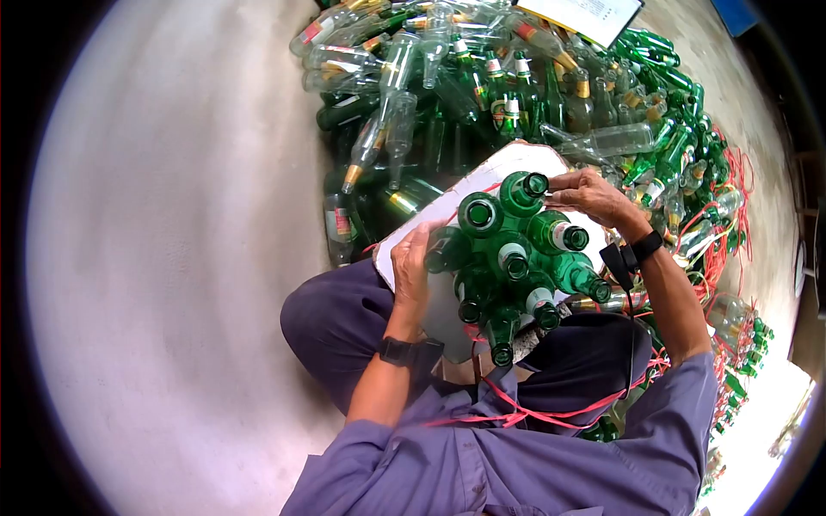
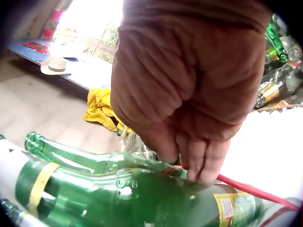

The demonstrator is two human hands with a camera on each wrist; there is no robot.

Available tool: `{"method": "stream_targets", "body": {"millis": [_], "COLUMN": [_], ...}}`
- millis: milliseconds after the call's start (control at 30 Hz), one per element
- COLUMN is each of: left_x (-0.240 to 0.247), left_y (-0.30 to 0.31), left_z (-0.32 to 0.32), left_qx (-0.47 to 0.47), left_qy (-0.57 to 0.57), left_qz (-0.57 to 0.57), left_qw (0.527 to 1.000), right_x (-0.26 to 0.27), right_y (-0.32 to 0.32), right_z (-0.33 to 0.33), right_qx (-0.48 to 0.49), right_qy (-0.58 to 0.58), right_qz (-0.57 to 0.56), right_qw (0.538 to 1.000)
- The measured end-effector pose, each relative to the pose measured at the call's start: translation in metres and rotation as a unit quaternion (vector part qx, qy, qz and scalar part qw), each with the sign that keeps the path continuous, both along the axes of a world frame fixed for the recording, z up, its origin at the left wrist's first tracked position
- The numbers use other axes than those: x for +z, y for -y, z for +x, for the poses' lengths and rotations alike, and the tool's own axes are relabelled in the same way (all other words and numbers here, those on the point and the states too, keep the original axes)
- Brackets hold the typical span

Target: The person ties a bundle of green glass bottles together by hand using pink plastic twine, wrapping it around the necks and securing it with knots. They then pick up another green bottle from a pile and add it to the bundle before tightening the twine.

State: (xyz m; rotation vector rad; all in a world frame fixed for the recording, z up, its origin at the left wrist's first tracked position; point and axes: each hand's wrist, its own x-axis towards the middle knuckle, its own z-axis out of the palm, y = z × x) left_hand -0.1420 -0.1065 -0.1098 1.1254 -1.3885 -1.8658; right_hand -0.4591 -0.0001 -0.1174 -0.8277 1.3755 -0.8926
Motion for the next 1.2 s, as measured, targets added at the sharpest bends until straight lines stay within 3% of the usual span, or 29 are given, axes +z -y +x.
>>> {"method": "stream_targets", "body": {"millis": [100, 167, 233, 300, 433, 500, 567, 600, 633, 700, 767, 800, 833, 900, 1000, 1067, 1133, 1200], "left_x": [0.001, -0.011, -0.015, -0.007, -0.007, -0.013, -0.019, -0.021, -0.022, -0.024, -0.055, -0.067, -0.078, -0.074, -0.043, -0.081, -0.080, -0.041], "left_y": [-0.001, 0.004, 0.009, 0.007, 0.008, 0.008, 0.004, -0.001, -0.003, -0.011, -0.022, -0.024, -0.026, -0.037, -0.063, -0.070, -0.076, -0.082], "left_z": [-0.002, -0.001, -0.001, -0.007, -0.011, -0.009, -0.008, -0.011, -0.009, 0.002, 0.027, 0.036, 0.044, 0.050, 0.051, 0.067, 0.068, 0.058], "left_qx": [-0.039, -0.045, -0.080, -0.070, -0.066, -0.062, -0.038, 0.019, 0.019, 0.003, 0.008, 0.040, 0.070, 0.023, -0.141, -0.200, -0.258, -0.142], "left_qy": [0.031, -0.008, 0.003, 0.050, 0.033, 0.041, 0.023, -0.012, -0.007, 0.087, 0.115, 0.076, 0.034, 0.067, 0.073, 0.030, -0.015, 0.022], "left_qz": [-0.066, 0.034, 0.060, 0.013, 0.040, 0.029, -0.009, 0.032, 0.035, -0.161, -0.218, -0.033, 0.152, 0.121, 0.109, 0.095, 0.078, 0.388], "left_qw": [0.997, 0.998, 0.995, 0.996, 0.996, 0.997, 0.999, 0.999, 0.999, 0.983, 0.969, 0.996, 0.985, 0.990, 0.981, 0.975, 0.963, 0.910], "right_x": [0.010, -0.005, -0.016, -0.009, -0.009, -0.023, -0.024, -0.028, -0.031, -0.010, -0.009, -0.013, -0.017, 0.004, 0.016, 0.024, 0.040, 0.055], "right_y": [-0.002, -0.005, -0.007, -0.004, 0.001, -0.002, -0.006, -0.008, -0.011, -0.016, -0.025, -0.032, -0.039, -0.050, -0.074, -0.092, -0.107, -0.121], "right_z": [0.008, 0.005, 0.003, 0.006, 0.003, 0.001, 0.000, -0.002, 0.000, 0.002, 0.002, -0.004, -0.008, -0.009, -0.008, -0.011, -0.010, -0.008], "right_qx": [-0.039, -0.046, -0.041, -0.043, -0.024, -0.045, -0.030, -0.033, -0.036, -0.040, -0.080, -0.082, -0.104, -0.123, -0.196, -0.203, -0.202, -0.214], "right_qy": [0.000, 0.009, 0.021, 0.015, -0.008, 0.043, 0.010, 0.018, 0.027, -0.008, -0.013, -0.004, 0.002, -0.056, -0.032, -0.045, -0.050, -0.057], "right_qz": [-0.002, -0.005, -0.040, -0.026, 0.008, 0.008, -0.003, -0.001, 0.001, 0.026, 0.051, 0.050, 0.051, 0.087, 0.068, 0.070, 0.065, 0.064], "right_qw": [0.999, 0.999, 0.998, 0.999, 1.000, 0.998, 0.999, 0.999, 0.999, 0.999, 0.995, 0.995, 0.993, 0.987, 0.978, 0.976, 0.976, 0.973]}}
